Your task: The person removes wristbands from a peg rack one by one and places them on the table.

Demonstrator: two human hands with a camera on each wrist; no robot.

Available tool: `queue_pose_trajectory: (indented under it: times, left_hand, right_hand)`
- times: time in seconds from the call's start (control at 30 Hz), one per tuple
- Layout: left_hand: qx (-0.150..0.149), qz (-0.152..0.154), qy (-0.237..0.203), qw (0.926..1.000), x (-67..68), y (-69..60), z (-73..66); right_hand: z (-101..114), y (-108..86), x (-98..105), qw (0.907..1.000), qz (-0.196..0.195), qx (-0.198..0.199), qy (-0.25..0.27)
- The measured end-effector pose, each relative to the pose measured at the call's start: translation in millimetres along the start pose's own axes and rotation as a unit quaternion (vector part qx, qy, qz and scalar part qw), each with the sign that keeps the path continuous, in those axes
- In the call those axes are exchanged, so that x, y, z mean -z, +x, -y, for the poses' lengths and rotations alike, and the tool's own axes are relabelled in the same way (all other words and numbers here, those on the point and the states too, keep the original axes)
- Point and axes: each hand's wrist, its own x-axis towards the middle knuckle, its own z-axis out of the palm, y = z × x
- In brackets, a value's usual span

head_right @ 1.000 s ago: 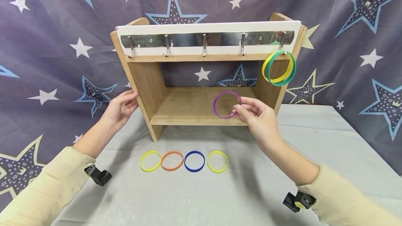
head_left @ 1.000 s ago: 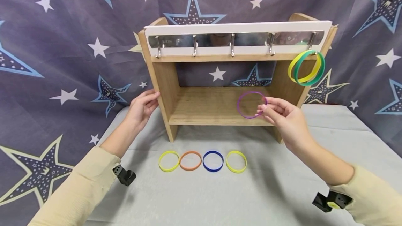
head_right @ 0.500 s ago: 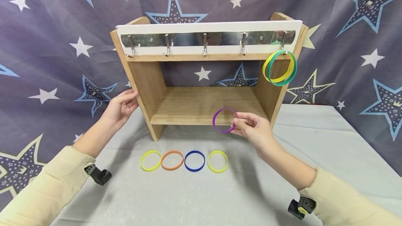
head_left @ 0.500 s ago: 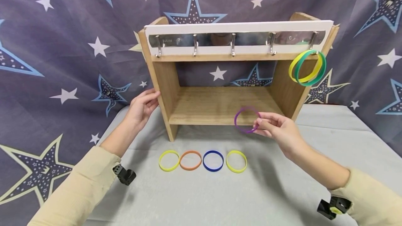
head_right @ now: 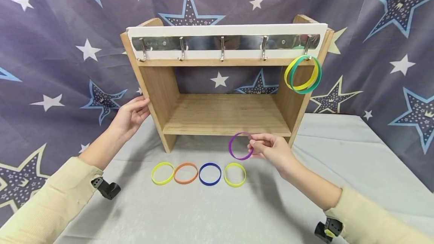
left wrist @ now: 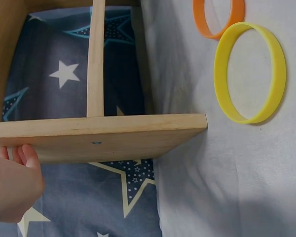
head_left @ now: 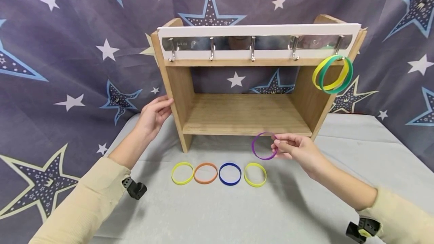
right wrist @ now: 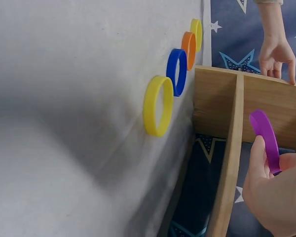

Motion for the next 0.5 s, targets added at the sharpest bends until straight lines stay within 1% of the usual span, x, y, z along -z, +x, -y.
queue_pose_trajectory:
  times: [0.17,0.33,0.5]
  left_hand:
    - [0.000,-0.002,-0.001,1.0000,0.3,-0.4,0.3]
    - [0.004,-0.003,0.004,1.0000,0.1,-0.9,-0.3]
    - [0.004,-0.005,-0.001,1.0000,-0.3,-1.5,-0.6]
  right_hand:
    - [-5,-0.6,1,0.9998,0.002,-0.014,-0.015]
    - [-10,-1.6,3,0.9996,0.002,-0.021,-0.022]
    - [-17,-1.0,6,0.9994,0.003,-0.026,-0.024]
